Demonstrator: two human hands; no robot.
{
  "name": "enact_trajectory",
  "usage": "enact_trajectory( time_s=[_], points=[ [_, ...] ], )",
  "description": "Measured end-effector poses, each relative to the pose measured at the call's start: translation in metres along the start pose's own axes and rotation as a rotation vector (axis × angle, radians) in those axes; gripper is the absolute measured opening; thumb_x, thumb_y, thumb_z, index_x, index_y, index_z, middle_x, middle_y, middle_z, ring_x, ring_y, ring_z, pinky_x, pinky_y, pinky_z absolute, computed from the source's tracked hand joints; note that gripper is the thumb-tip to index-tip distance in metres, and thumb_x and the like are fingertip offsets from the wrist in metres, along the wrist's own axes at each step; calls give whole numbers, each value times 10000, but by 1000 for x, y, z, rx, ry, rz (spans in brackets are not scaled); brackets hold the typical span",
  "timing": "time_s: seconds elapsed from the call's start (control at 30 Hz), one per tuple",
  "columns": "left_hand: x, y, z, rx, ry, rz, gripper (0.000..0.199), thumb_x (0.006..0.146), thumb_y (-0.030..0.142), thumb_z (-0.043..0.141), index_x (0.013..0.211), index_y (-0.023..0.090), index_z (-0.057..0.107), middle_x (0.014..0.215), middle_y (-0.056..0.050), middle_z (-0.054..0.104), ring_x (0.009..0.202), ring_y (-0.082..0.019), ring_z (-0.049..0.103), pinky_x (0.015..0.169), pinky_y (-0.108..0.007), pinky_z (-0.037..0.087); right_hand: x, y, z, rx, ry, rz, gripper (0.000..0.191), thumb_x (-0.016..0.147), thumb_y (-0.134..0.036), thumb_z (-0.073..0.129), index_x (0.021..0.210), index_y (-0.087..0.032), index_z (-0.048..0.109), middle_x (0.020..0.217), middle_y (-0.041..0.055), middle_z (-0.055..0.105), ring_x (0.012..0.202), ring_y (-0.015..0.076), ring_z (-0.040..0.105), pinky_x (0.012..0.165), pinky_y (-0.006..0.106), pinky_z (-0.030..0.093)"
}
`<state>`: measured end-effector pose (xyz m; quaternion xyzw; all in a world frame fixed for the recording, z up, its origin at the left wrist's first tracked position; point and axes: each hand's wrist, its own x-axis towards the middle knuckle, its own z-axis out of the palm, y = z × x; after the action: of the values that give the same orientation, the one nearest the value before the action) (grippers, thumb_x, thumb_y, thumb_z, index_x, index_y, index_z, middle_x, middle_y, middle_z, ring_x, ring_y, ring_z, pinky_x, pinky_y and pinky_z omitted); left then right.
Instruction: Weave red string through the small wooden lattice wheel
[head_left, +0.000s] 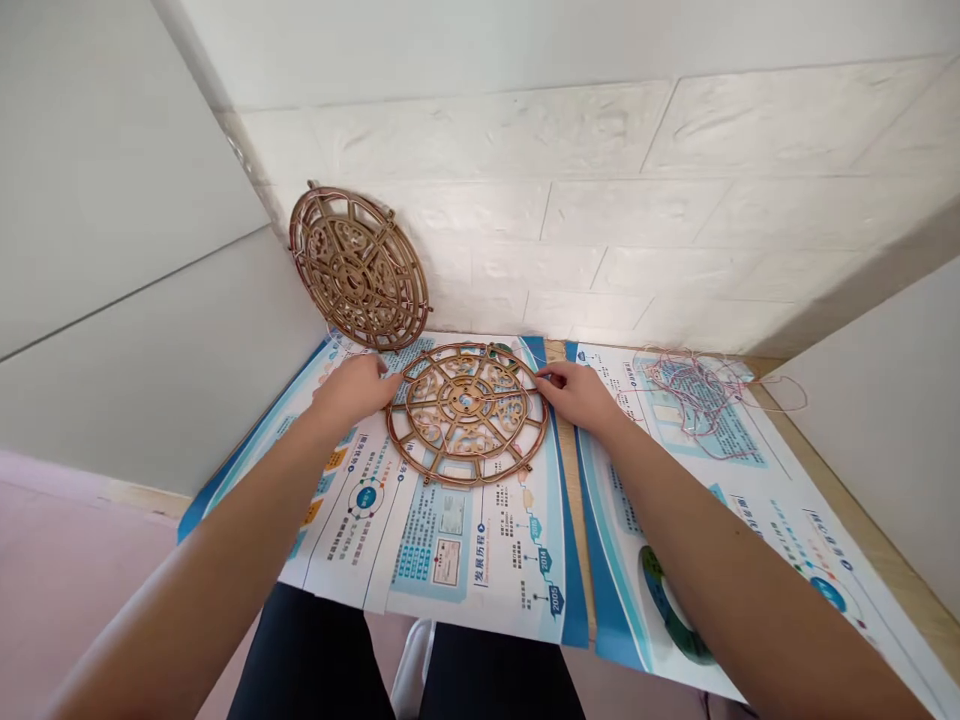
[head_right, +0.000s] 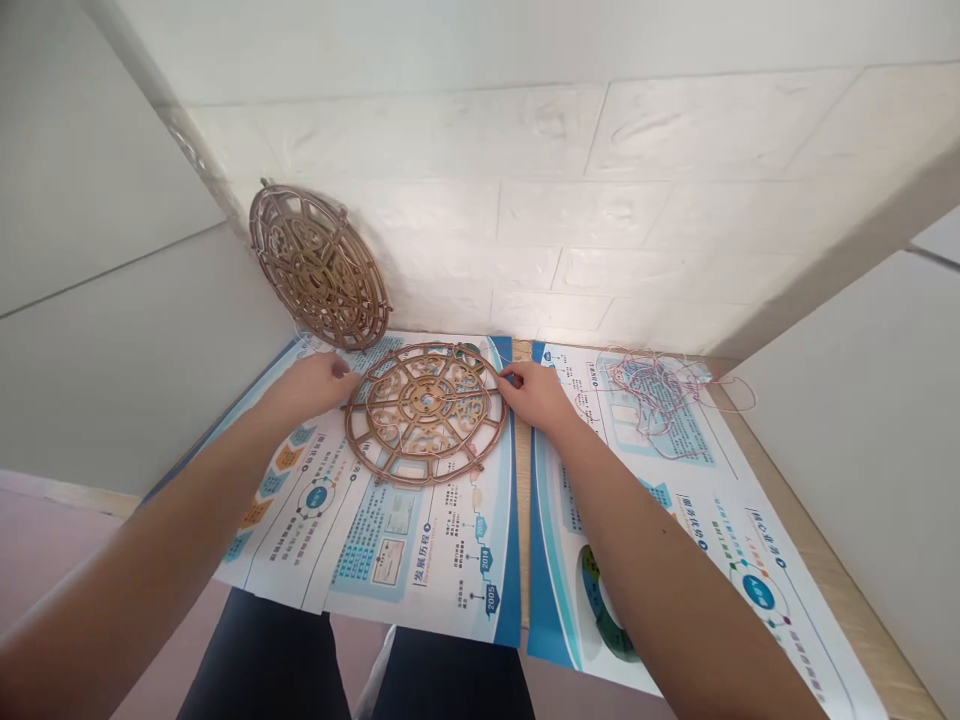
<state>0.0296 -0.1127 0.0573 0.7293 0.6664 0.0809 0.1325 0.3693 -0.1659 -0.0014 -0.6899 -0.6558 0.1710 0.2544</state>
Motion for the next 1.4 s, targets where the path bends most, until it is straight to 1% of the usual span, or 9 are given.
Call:
enact_trajectory(
  time_s=[0.07, 0.2, 0.27, 0.5, 0.67, 0.9, 1.1, 1.23, 1.4],
  points=[
    [18, 9, 12, 14, -42, -25, 304, 872, 492, 567, 784, 209, 633, 941, -166, 704, 976, -412, 671, 788, -452, 509, -2, -4, -1, -4, -13, 0, 246, 912, -336, 564, 973, -207, 765, 684, 16, 646, 692, 199, 610, 676, 311, 434],
    [31, 16, 40, -72, 105, -11, 231, 874, 429, 576, 843, 202, 606, 1054, -177, 696, 1029, -379, 660, 808, -425, 505, -4, -9, -1, -26, -21, 8, 254, 917, -341, 559, 982, -194, 756, 678, 22, 648, 683, 199, 608, 647, 300, 415],
    [33, 10, 47, -150, 122, 9, 197, 885, 397, 567, 841, 206, 588, 1004, -144, 704, 983, -337, 664, 806, -397, 497, -3, -10, 0, -19, -1, 22, 256, 913, -343, 559, 991, -190, 750, 667, 21, 630, 675, 198, 596, 641, 300, 409],
    [42, -7, 53, -464, 41, 29, 222, 913, 357, 560, 1076, 206, 556, 968, -69, 714, 879, -258, 673, 782, -358, 481, 5, -10, 6, 21, 77, 45, 231, 867, -339, 554, 945, -201, 723, 703, 18, 579, 674, 192, 561, 651, 312, 430],
    [34, 2, 53, -283, 112, 175, 211, 867, 308, 622, 1041, 189, 628, 1050, -89, 713, 945, -276, 659, 822, -373, 496, 9, -5, 15, -16, 168, -17, 254, 855, -347, 589, 968, -174, 736, 1006, 103, 632, 810, 215, 590, 800, 361, 493],
    [32, 2, 52, -321, 48, 249, 257, 873, 255, 651, 1116, 188, 703, 1108, -79, 736, 992, -282, 664, 917, -387, 522, 9, -6, 15, -42, 113, -21, 246, 887, -349, 582, 982, -172, 724, 1009, 105, 633, 853, 227, 593, 827, 365, 497],
    [37, -4, 55, -554, 37, 209, 491, 844, 188, 648, 1331, 190, 580, 1126, -68, 729, 959, -235, 670, 917, -381, 552, 9, -4, 14, -45, 113, -38, 241, 894, -370, 583, 991, -186, 704, 1057, 111, 623, 904, 240, 595, 828, 366, 495],
    [40, -4, 59, -849, 40, 140, 438, 857, 232, 652, 1277, 189, 534, 1175, -95, 686, 1022, -225, 679, 864, -367, 586, 9, -4, 13, 1, 125, -35, 253, 897, -416, 577, 970, -198, 682, 1046, 103, 623, 899, 240, 597, 840, 377, 497],
    [38, 4, 54, -1163, -100, -38, 515, 823, 153, 653, 1288, 190, 437, 1320, -133, 621, 867, -173, 710, 723, -307, 596, 8, -6, 10, 95, 102, 9, 264, 892, -462, 545, 857, -212, 622, 927, 70, 633, 822, 219, 572, 787, 365, 476]
  ],
)
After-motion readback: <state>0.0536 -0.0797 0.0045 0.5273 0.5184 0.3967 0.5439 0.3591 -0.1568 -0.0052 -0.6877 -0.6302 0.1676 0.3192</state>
